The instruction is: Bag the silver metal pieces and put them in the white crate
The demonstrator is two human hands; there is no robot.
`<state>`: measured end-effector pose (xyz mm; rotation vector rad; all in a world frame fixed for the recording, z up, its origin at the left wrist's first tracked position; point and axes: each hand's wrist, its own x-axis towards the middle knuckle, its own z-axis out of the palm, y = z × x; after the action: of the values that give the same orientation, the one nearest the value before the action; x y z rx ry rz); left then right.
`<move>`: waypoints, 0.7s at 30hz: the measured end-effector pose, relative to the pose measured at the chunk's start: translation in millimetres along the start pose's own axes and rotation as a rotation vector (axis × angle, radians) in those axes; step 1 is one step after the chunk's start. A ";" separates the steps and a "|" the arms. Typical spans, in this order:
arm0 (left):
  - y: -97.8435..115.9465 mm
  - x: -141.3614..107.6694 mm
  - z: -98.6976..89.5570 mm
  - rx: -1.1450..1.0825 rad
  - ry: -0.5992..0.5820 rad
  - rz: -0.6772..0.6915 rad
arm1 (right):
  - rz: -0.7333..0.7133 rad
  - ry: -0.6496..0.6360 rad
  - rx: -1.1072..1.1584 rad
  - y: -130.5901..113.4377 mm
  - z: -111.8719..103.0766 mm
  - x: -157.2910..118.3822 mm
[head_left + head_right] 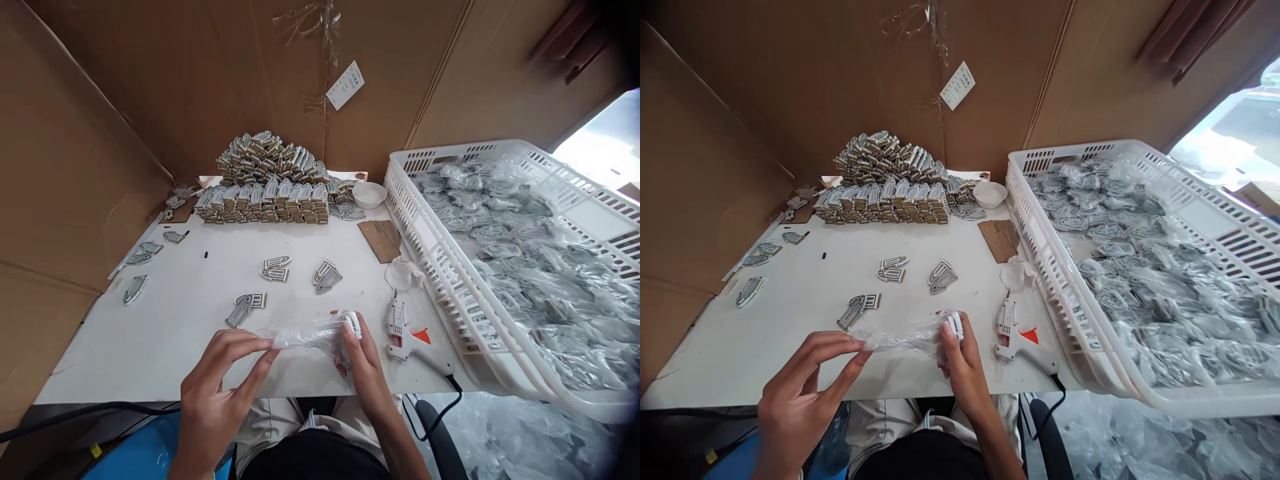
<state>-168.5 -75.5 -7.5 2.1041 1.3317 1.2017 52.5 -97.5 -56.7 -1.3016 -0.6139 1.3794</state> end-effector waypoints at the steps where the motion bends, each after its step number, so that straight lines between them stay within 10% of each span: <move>1: 1.2 -0.5 1.5 -0.006 0.010 0.012 | 0.008 0.021 0.014 1.3 1.3 0.3; 21: 18.5 -13.4 32.8 -0.250 0.057 -0.478 | -0.045 -0.061 0.012 18.4 -7.3 10.6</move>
<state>-134.1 -91.9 -19.6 1.4779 1.5073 1.1509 54.9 -95.1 -78.8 -1.2328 -0.6708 1.3880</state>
